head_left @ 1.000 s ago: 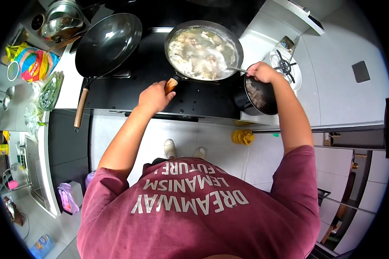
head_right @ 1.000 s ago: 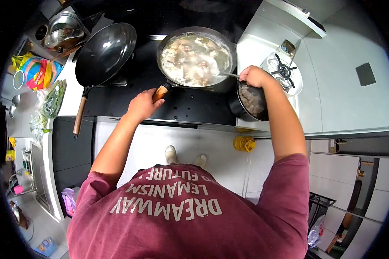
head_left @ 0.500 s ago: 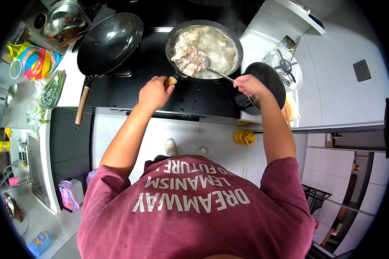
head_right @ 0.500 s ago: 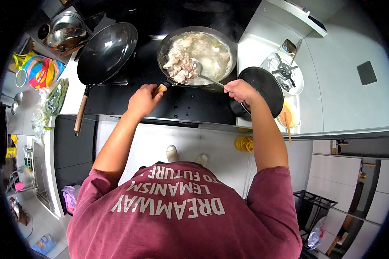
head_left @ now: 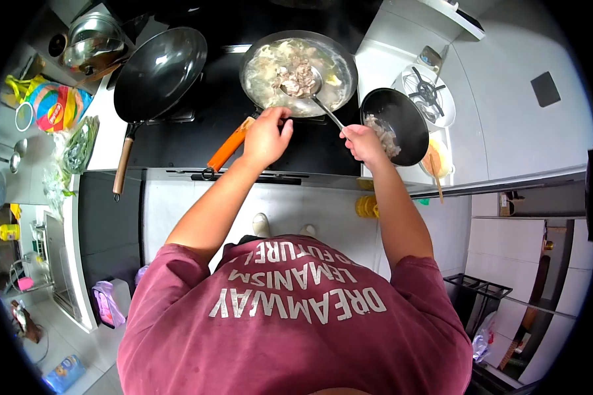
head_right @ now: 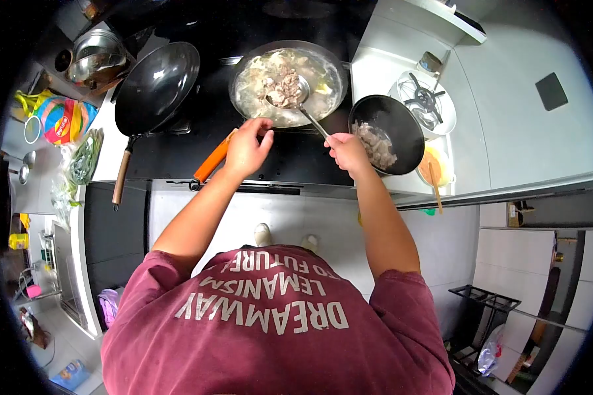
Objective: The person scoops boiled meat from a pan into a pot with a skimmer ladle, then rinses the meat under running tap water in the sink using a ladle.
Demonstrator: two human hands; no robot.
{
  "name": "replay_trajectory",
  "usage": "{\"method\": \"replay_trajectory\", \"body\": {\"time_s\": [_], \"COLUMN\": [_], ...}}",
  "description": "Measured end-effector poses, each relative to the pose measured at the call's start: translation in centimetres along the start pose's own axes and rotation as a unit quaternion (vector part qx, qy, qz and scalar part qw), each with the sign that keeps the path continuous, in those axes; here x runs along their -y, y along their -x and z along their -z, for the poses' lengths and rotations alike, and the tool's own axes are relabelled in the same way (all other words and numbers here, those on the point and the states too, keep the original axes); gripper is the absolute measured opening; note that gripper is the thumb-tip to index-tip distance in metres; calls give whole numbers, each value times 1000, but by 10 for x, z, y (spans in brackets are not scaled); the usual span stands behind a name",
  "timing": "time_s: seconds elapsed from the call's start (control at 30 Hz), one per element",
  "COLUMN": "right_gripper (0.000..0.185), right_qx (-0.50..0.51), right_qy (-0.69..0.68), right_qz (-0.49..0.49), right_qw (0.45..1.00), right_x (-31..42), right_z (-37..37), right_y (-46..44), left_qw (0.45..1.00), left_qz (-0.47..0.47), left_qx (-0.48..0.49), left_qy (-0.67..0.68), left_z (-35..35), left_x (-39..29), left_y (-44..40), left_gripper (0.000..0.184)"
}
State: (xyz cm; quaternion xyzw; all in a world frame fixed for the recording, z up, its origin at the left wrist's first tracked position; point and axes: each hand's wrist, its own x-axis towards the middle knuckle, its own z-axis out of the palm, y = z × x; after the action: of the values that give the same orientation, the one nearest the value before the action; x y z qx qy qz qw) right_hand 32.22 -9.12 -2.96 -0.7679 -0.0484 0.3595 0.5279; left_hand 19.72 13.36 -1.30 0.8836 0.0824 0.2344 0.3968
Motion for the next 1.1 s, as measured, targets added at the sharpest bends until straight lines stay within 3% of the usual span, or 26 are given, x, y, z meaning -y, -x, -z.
{"method": "replay_trajectory", "body": {"time_s": [0.23, 1.1], "right_gripper": [25, 23], "right_qx": [-59, -57], "right_qy": [40, 39], "right_qz": [11, 18], "right_qw": [997, 997], "right_x": [-8, -9], "right_z": [-4, -7], "right_y": [8, 21], "left_qw": [999, 998], "left_qz": [15, 16], "left_qx": [45, 53], "left_qy": [13, 0], "left_z": [-13, -4], "left_x": [-1, 0], "left_y": [11, 20], "left_gripper": [19, 17]}}
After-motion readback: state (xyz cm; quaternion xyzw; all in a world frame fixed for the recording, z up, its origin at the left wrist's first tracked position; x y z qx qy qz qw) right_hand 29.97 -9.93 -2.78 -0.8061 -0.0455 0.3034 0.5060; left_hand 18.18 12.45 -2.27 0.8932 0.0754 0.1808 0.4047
